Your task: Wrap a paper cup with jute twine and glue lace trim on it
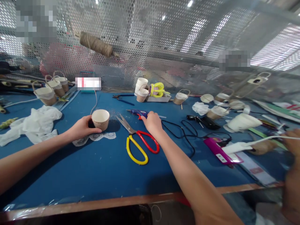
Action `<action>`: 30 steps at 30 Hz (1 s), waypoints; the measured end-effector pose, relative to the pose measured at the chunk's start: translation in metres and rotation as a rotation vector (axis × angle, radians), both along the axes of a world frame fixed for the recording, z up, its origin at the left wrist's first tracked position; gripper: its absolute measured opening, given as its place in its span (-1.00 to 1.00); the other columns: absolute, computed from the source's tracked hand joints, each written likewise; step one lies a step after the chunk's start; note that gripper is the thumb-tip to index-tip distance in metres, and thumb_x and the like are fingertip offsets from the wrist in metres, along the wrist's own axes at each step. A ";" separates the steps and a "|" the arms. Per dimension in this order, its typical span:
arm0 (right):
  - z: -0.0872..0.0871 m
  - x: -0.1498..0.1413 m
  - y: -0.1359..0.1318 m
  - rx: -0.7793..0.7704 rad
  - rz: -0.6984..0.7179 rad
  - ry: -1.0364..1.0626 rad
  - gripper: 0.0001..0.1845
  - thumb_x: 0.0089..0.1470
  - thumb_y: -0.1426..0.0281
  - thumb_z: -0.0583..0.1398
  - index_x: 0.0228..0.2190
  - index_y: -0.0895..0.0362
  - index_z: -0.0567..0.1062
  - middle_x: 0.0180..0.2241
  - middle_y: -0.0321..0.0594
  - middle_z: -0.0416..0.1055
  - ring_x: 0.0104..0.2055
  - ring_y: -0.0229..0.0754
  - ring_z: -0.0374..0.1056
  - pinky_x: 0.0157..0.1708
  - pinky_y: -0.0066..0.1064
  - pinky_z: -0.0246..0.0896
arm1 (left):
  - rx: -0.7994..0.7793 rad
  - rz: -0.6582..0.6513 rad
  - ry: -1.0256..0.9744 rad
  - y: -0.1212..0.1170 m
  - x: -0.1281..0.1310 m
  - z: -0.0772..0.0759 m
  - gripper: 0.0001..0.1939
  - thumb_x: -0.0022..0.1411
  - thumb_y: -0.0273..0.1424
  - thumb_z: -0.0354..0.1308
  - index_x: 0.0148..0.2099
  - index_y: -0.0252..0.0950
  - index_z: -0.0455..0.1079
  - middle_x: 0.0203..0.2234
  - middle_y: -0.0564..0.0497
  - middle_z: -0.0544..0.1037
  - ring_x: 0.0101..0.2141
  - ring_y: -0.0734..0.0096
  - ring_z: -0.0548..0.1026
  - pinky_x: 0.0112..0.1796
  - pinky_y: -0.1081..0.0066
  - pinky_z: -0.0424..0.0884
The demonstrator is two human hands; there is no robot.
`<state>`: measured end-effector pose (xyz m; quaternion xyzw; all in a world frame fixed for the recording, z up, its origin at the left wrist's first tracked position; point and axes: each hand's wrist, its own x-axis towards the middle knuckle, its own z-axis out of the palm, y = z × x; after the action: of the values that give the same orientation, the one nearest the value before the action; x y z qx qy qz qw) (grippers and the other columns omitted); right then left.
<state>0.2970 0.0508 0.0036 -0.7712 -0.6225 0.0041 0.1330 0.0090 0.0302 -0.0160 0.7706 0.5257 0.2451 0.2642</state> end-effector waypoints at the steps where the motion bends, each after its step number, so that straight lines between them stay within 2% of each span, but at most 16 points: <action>1: 0.004 -0.005 -0.005 0.015 0.022 -0.016 -0.72 0.09 0.38 0.12 -0.26 0.36 0.46 -0.15 0.26 0.39 -0.08 0.12 0.32 -0.17 -0.23 0.13 | -0.001 -0.003 0.023 0.000 -0.002 0.002 -0.48 -0.09 -0.17 0.27 -0.13 -0.39 0.34 -0.23 -0.19 0.51 -0.22 0.12 0.46 -0.25 0.27 0.34; 3: 0.012 -0.017 -0.015 0.014 0.125 -0.020 -0.77 0.10 0.38 0.11 -0.29 0.28 0.48 -0.15 0.13 0.39 -0.06 0.05 0.30 -0.11 -0.26 0.12 | 0.006 -0.010 0.127 -0.001 -0.007 0.006 -0.53 -0.08 -0.13 0.25 -0.20 -0.38 0.36 -0.29 -0.17 0.50 -0.26 0.13 0.45 -0.29 0.30 0.32; 4: 0.015 -0.025 -0.021 -0.013 0.204 -0.006 -0.80 0.10 0.37 0.12 -0.34 0.23 0.49 -0.20 0.04 0.42 -0.11 -0.01 0.33 -0.13 -0.31 0.14 | 0.012 -0.017 0.197 -0.002 -0.009 0.008 -0.56 -0.05 -0.09 0.22 -0.25 -0.37 0.38 -0.32 -0.16 0.49 -0.27 0.13 0.44 -0.31 0.31 0.31; 7: 0.017 -0.052 -0.035 -0.150 0.455 0.069 -0.86 0.05 0.34 0.18 -0.45 0.13 0.50 -0.37 -0.19 0.47 -0.35 -0.20 0.39 -0.32 -0.45 0.21 | 0.006 -0.063 0.350 -0.008 -0.013 0.012 -0.60 0.03 -0.05 0.12 -0.38 -0.32 0.40 -0.42 -0.11 0.45 -0.31 0.16 0.41 -0.33 0.32 0.27; 10: 0.010 -0.074 -0.041 -0.207 0.582 0.095 -0.87 0.00 0.35 0.21 -0.40 0.16 0.50 -0.37 -0.15 0.47 -0.36 -0.18 0.38 -0.36 -0.43 0.21 | -0.009 -0.068 0.369 -0.015 -0.013 0.010 -0.65 0.01 -0.08 0.15 -0.41 -0.30 0.41 -0.43 -0.07 0.41 -0.35 0.20 0.40 -0.35 0.34 0.27; 12: 0.003 -0.081 -0.041 -0.206 0.614 0.092 -0.87 -0.02 0.40 0.22 -0.37 0.20 0.49 -0.34 -0.07 0.45 -0.30 -0.11 0.38 -0.33 -0.38 0.21 | -0.002 -0.064 0.343 -0.019 -0.011 0.007 -0.72 -0.01 -0.16 0.19 -0.43 -0.29 0.41 -0.44 -0.05 0.40 -0.33 0.20 0.39 -0.32 0.32 0.27; 15: -0.004 -0.084 -0.037 -0.211 0.654 0.096 -0.96 -0.04 0.47 0.21 -0.45 0.19 0.49 -0.38 -0.07 0.43 -0.27 -0.08 0.36 -0.31 -0.35 0.20 | 0.016 -0.084 0.300 -0.023 -0.009 0.005 -0.80 0.00 -0.25 0.19 -0.49 -0.28 0.39 -0.46 -0.02 0.42 -0.31 0.24 0.39 -0.24 0.32 0.27; 17: -0.005 -0.082 -0.036 -0.216 0.674 0.112 -0.95 -0.04 0.50 0.19 -0.51 0.18 0.47 -0.41 -0.10 0.42 -0.29 -0.11 0.36 -0.32 -0.37 0.19 | 0.001 -0.094 0.262 -0.025 -0.009 0.006 -0.80 0.05 -0.27 0.15 -0.50 -0.29 0.36 -0.49 0.01 0.43 -0.37 0.31 0.39 -0.30 0.37 0.27; 21: -0.002 -0.081 -0.042 -0.212 0.664 0.172 -0.91 0.00 0.50 0.14 -0.49 0.18 0.45 -0.40 -0.14 0.44 -0.37 -0.20 0.36 -0.39 -0.42 0.18 | -0.071 -0.066 0.140 -0.031 -0.011 0.009 -0.80 0.10 -0.27 0.08 -0.46 -0.29 0.31 -0.58 0.07 0.45 -0.54 0.44 0.34 -0.48 0.47 0.21; 25: 0.004 -0.084 -0.050 -0.225 0.629 0.232 -0.93 0.00 0.50 0.13 -0.47 0.15 0.42 -0.48 -0.22 0.46 -0.45 -0.25 0.36 -0.45 -0.46 0.16 | -0.039 -0.040 0.203 -0.031 -0.013 0.008 -0.81 0.08 -0.26 0.10 -0.39 -0.29 0.37 -0.56 0.05 0.45 -0.53 0.42 0.36 -0.49 0.47 0.20; 30: -0.001 -0.083 -0.048 -0.253 0.615 0.272 -0.89 -0.05 0.51 0.17 -0.37 0.17 0.44 -0.48 -0.23 0.48 -0.45 -0.25 0.37 -0.45 -0.46 0.17 | 0.006 -0.065 0.246 -0.027 -0.012 0.007 -0.84 0.02 -0.34 0.15 -0.53 -0.29 0.37 -0.54 0.01 0.43 -0.45 0.35 0.38 -0.40 0.41 0.24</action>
<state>0.2137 0.0032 0.0024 -0.5508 -0.7965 0.2235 0.1109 -0.0028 0.0030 -0.0086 0.8123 0.5279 0.1418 0.2033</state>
